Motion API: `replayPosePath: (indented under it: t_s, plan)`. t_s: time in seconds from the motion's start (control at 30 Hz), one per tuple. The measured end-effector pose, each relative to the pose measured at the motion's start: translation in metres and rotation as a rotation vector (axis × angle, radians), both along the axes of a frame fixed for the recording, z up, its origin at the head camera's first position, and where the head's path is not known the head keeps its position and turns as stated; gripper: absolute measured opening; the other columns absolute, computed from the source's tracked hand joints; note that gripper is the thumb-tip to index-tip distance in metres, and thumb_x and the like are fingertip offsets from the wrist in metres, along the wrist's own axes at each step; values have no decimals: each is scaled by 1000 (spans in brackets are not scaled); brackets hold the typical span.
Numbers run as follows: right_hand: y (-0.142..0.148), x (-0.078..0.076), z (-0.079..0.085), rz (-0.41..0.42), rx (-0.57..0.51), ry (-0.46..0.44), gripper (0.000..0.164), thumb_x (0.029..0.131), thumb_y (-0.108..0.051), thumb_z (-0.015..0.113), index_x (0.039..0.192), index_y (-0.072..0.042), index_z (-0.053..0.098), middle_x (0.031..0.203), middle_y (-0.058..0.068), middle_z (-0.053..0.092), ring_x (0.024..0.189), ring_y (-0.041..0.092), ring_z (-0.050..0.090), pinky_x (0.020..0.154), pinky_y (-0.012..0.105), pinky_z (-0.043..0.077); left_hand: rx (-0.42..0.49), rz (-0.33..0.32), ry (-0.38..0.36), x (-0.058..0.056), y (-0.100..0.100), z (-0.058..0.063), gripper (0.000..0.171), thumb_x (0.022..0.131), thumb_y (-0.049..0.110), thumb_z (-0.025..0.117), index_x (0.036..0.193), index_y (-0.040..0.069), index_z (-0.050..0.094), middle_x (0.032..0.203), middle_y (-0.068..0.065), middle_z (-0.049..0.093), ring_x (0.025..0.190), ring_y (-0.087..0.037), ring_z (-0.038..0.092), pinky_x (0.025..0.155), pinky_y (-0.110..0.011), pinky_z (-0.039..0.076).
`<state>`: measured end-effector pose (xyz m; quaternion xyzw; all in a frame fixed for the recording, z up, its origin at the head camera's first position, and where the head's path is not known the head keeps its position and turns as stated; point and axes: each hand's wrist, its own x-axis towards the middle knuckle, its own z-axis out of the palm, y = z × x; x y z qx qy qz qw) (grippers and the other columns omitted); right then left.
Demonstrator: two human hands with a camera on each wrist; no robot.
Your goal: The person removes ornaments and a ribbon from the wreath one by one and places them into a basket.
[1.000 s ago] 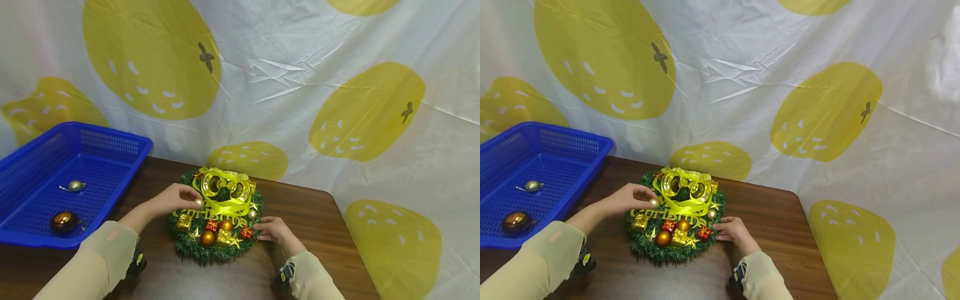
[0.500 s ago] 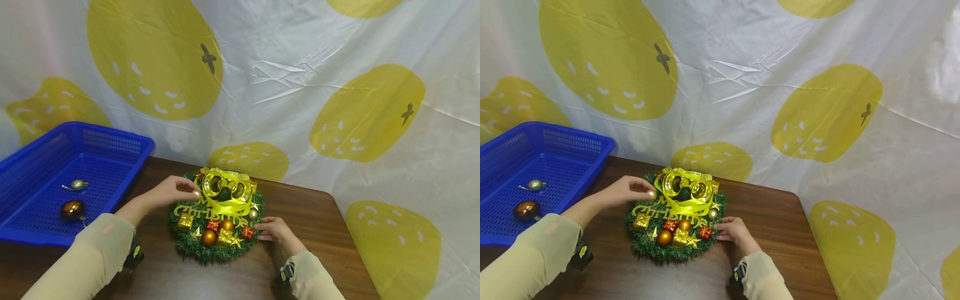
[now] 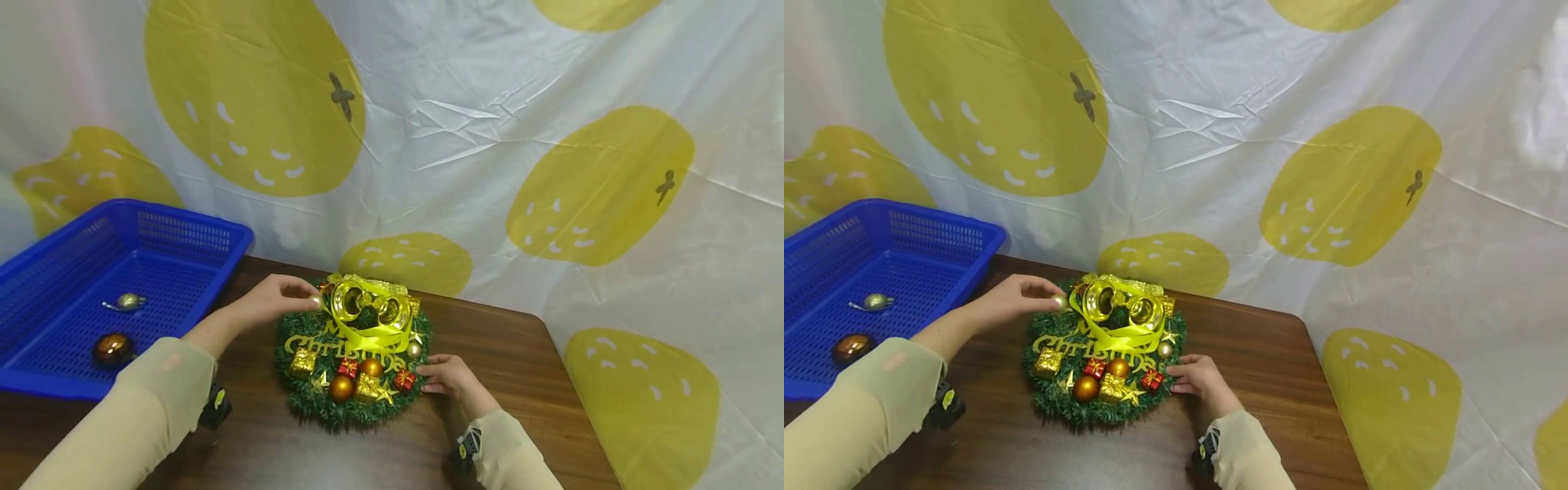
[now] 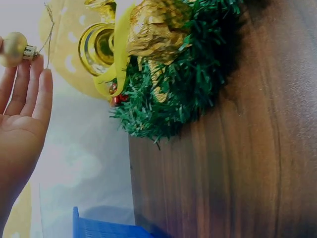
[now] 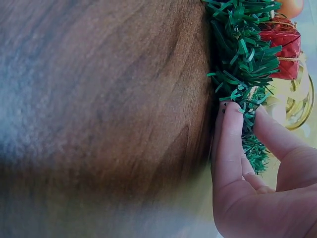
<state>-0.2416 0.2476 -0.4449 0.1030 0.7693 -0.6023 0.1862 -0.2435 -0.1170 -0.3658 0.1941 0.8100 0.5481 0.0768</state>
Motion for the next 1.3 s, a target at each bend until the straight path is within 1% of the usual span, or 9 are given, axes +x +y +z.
replayPosePath:
  t_s: [0.07, 0.17, 0.27, 0.33, 0.47, 0.6, 0.73, 0.97, 1.3]
  plan:
    - [6, -5, -8, 40, -31, 18, 62, 82, -6, 70, 130, 17, 37, 82, 10, 63, 66, 17, 64, 63, 29, 58, 2, 17, 5, -1, -2, 2, 34, 88, 28, 64, 112, 4, 66, 110, -11, 67, 106, -22, 59, 95, -41, 46]
    - [10, -9, -13, 49, -39, 25, 65, 80, -9, 73, 128, 17, 39, 85, 13, 64, 68, 19, 65, 65, 30, 58, 15, 32, 15, -2, -3, 7, 35, 88, 29, 64, 113, 4, 65, 110, -11, 67, 102, -19, 60, 94, -41, 47]
    - [5, -5, -7, 41, -23, 12, 61, 83, -5, 69, 130, 17, 37, 86, 12, 62, 68, 18, 64, 64, 29, 58, 48, 40, 14, -3, -6, 9, 36, 89, 26, 64, 114, 1, 64, 109, -12, 67, 96, -14, 62, 91, -39, 50]
    - [-1, 0, 1, 8, 6, -4, 60, 86, -1, 63, 134, 17, 32, 86, 11, 60, 68, 16, 63, 62, 28, 58, 67, 47, 13, -4, -7, 10, 36, 89, 24, 64, 114, -2, 63, 107, -12, 68, 92, -10, 63, 90, -40, 51]
    - [-5, 5, 9, -2, 1, -12, 58, 87, 2, 59, 134, 18, 30, 84, 9, 58, 64, 13, 61, 58, 25, 56, 98, 65, 14, -5, -12, 13, 35, 89, 20, 64, 112, -5, 63, 101, -8, 69, 88, -11, 64, 87, -38, 53]
    - [-4, 5, 8, -9, 1, -15, 56, 87, 3, 60, 134, 18, 32, 85, 10, 58, 64, 14, 61, 58, 24, 56, 114, 78, 16, -5, -17, 16, 35, 89, 19, 63, 112, -6, 62, 99, -4, 69, 88, -11, 65, 85, -33, 53]
    - [-3, 4, 6, -12, 1, -9, 55, 87, 3, 60, 133, 18, 33, 84, 10, 58, 64, 14, 61, 58, 24, 56, 104, 106, 14, -5, -25, 19, 37, 89, 21, 63, 115, -6, 61, 99, 0, 69, 85, -5, 64, 88, -33, 52]
    - [-4, 6, 8, -9, 13, -10, 56, 87, 2, 60, 134, 18, 33, 89, 13, 59, 65, 14, 61, 59, 25, 57, 107, 167, 17, -3, -39, 26, 41, 91, 22, 61, 119, -8, 58, 87, 18, 65, 83, 0, 63, 82, -21, 51]
    - [-4, 4, 7, -10, 0, -12, 56, 87, 3, 60, 133, 18, 33, 85, 10, 60, 66, 15, 61, 60, 26, 57, 204, 223, 31, -8, -62, 30, 45, 92, 20, 59, 123, -11, 51, 86, 26, 62, 83, 6, 61, 81, -15, 51]
